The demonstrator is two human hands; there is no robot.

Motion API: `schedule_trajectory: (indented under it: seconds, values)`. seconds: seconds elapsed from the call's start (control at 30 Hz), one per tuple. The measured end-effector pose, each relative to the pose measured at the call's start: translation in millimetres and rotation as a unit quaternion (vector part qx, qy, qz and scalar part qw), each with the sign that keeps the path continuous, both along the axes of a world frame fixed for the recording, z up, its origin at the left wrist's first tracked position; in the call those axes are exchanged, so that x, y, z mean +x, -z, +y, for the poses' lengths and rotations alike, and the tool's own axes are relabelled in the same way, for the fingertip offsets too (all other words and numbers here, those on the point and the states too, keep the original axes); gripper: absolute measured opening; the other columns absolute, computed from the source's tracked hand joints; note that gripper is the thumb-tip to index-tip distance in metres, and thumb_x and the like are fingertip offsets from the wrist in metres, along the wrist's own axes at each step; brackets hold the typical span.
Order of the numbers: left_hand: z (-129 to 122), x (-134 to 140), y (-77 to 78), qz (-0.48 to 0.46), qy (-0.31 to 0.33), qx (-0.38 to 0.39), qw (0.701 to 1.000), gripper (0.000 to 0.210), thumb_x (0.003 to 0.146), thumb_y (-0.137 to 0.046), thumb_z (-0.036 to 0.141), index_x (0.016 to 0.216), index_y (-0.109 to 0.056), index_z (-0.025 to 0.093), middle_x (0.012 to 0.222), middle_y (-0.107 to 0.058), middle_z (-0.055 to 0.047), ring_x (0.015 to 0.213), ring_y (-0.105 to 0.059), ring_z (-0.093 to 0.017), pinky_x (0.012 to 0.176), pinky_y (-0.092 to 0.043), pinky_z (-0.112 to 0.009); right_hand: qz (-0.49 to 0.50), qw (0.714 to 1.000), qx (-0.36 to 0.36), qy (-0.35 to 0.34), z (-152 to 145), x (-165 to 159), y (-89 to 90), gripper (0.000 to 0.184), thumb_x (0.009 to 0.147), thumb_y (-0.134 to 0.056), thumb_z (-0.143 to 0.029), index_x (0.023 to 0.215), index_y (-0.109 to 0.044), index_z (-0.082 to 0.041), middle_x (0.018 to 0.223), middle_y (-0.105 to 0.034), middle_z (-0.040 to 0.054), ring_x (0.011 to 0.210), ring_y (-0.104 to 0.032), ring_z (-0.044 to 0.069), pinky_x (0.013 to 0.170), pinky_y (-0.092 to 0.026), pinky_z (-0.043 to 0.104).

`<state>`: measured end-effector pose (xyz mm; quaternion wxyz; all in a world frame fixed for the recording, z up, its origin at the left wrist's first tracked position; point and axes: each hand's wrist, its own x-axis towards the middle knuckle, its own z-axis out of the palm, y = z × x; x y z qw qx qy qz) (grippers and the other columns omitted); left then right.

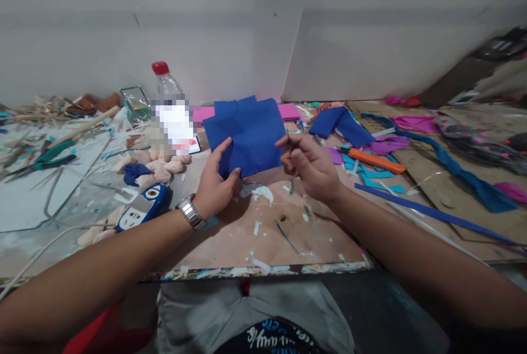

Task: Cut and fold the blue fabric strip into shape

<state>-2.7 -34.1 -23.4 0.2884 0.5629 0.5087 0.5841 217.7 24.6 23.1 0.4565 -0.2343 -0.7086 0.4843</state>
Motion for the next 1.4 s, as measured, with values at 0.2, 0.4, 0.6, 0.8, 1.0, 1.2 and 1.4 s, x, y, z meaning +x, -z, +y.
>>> schedule_trajectory:
  seconds: [0.2,0.4,0.6,0.8,1.0,1.2,1.4]
  values:
    - [0.1,-3.2,0.0,0.047,-0.009,0.009,0.999,0.065,0.092,-0.069,0.029,0.153,-0.048,0.023,0.155,-0.052,-0.014,0.139,-0.056,-0.033,0.12,-0.047,-0.055,-0.193,0.949,-0.061,-0.241,-32.0,-8.1,7.5,0.039,0.103,-0.057,-0.055,0.118,-0.061,-0.019,0.083,-0.055,-0.0014,0.066,-0.047,0.011,0.059,-0.039,0.022]
    - [-1.4,-1.5,1.4,0.037,-0.004,-0.001,0.999,0.065,0.091,-0.064,0.02,0.154,-0.047,0.025,0.152,-0.054,-0.013,0.126,-0.066,-0.028,0.111,-0.057,-0.051,-0.201,0.893,-0.198,-0.35,-42.6,-21.0,20.1,0.04,0.102,-0.06,-0.054,0.116,-0.06,-0.017,0.079,-0.045,-0.0052,0.065,-0.039,0.009,0.058,-0.034,0.022]
    - [-1.7,-0.5,1.5,0.039,-0.008,-0.006,0.999,0.065,0.091,-0.064,0.019,0.154,-0.047,0.026,0.154,-0.053,-0.013,0.139,-0.057,-0.029,0.117,-0.051,-0.053,-0.158,0.81,-0.385,-0.413,-45.9,-18.8,30.7,0.052,0.093,-0.075,-0.053,0.129,-0.059,-0.02,0.088,-0.047,-0.0051,0.055,-0.04,0.004,0.047,-0.03,0.02]
    - [-2.4,-0.2,2.2,0.041,-0.01,-0.002,0.999,0.065,0.091,-0.064,0.018,0.153,-0.048,0.024,0.157,-0.052,-0.013,0.147,-0.05,-0.03,0.124,-0.043,-0.054,-0.047,0.803,-0.395,-0.445,-43.6,-20.0,38.1,0.046,0.095,-0.072,-0.053,0.121,-0.056,-0.018,0.094,-0.067,0.0034,0.073,-0.062,0.009,0.062,-0.044,0.02]
    - [-5.7,0.7,2.4,0.046,-0.019,0.0,0.999,0.065,0.092,-0.064,0.019,0.155,-0.047,0.025,0.158,-0.051,-0.011,0.149,-0.047,-0.03,0.128,-0.036,-0.057,-0.029,0.806,-0.406,-0.429,-47.4,-18.0,26.6,0.044,0.098,-0.066,-0.058,0.112,-0.052,-0.019,0.137,-0.067,0.0212,0.095,-0.074,0.016,0.061,-0.041,0.019]
    - [-10.1,0.6,-8.0,0.067,-0.057,0.003,0.996,0.065,0.091,-0.067,0.019,0.153,-0.05,0.026,0.157,-0.053,-0.01,0.147,-0.05,-0.032,0.128,-0.036,-0.058,0.011,0.773,-0.481,-0.415,-53.5,-15.2,27.0,0.044,0.096,-0.068,-0.057,0.112,-0.05,-0.021,0.135,-0.068,0.0202,0.069,-0.072,0.013,0.048,-0.043,0.018]
    - [-11.1,1.0,-19.0,0.018,-0.072,-0.015,0.997,0.066,0.091,-0.066,0.019,0.154,-0.049,0.028,0.157,-0.051,-0.01,0.121,-0.07,-0.03,0.096,-0.067,-0.045,0.045,0.788,-0.502,-0.352,-49.0,-15.4,29.9,0.035,0.099,-0.065,-0.05,0.113,-0.049,-0.022,0.112,-0.073,0.0113,0.07,-0.075,0.017,0.048,-0.051,0.02]
